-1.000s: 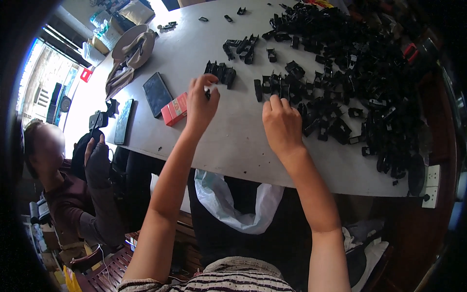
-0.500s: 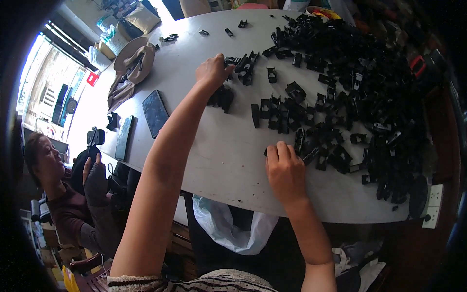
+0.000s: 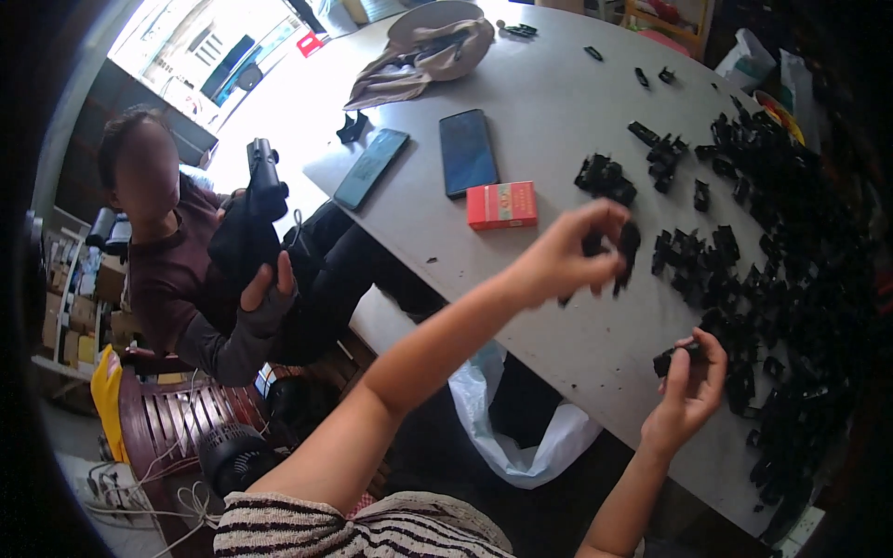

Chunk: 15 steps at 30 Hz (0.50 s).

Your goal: The person sorts plastic buckle components on a table, snaps the pieces together by hand to assemble them, and drops assembled buckles into a plastic bag.

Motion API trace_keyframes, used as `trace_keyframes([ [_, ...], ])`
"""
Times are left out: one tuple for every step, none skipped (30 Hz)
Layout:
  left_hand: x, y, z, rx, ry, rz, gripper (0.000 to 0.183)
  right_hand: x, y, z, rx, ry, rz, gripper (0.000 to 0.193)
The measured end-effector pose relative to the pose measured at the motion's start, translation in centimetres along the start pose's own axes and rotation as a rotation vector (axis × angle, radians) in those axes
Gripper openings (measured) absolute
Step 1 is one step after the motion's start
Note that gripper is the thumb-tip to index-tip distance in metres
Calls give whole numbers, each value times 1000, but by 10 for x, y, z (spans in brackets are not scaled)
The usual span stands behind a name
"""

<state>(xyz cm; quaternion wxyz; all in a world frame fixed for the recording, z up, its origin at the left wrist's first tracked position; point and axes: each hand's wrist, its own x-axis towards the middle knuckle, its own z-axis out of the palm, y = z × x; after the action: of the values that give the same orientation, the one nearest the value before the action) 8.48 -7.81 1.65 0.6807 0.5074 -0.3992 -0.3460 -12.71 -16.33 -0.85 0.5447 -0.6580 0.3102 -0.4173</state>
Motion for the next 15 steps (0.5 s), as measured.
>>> trace_keyframes([
  [-22,4,4,-51,-23,-72,31,-6,-9,5,167,-22,31,28],
  [-40,1,6,-72,-48,-40,31,-12,-18,12,339,-49,64,30],
  [-56,0,16,-81,22,10,30,-18,-23,20,336,-67,69,30],
  [-68,0,23,105,77,132,29,-23,-28,28,371,-25,90,30],
  [-80,6,28,145,76,146,30,-29,-34,36,415,10,112,30],
  [-88,9,33,178,66,162,31,-32,-36,42,412,-6,113,30],
  [-95,13,39,174,95,127,32,-36,-37,48,387,15,105,29],
  [-101,17,43,175,126,95,32,-40,-37,54,368,35,95,28],
  [-106,19,45,111,145,78,31,-43,-34,55,308,45,59,25],
  [-110,18,45,115,158,84,31,-47,-34,54,312,31,57,25],
  [-115,19,44,145,173,142,30,-52,-37,55,282,37,38,26],
  [-119,20,42,175,185,199,29,-56,-41,57,252,46,20,26],
  [-124,22,40,134,167,137,29,-59,-46,61,180,81,-11,26],
  [-128,25,39,134,176,142,29,-61,-45,61,180,71,-15,26],
  [-131,28,37,128,190,142,30,-63,-43,59,160,59,-37,25],
])
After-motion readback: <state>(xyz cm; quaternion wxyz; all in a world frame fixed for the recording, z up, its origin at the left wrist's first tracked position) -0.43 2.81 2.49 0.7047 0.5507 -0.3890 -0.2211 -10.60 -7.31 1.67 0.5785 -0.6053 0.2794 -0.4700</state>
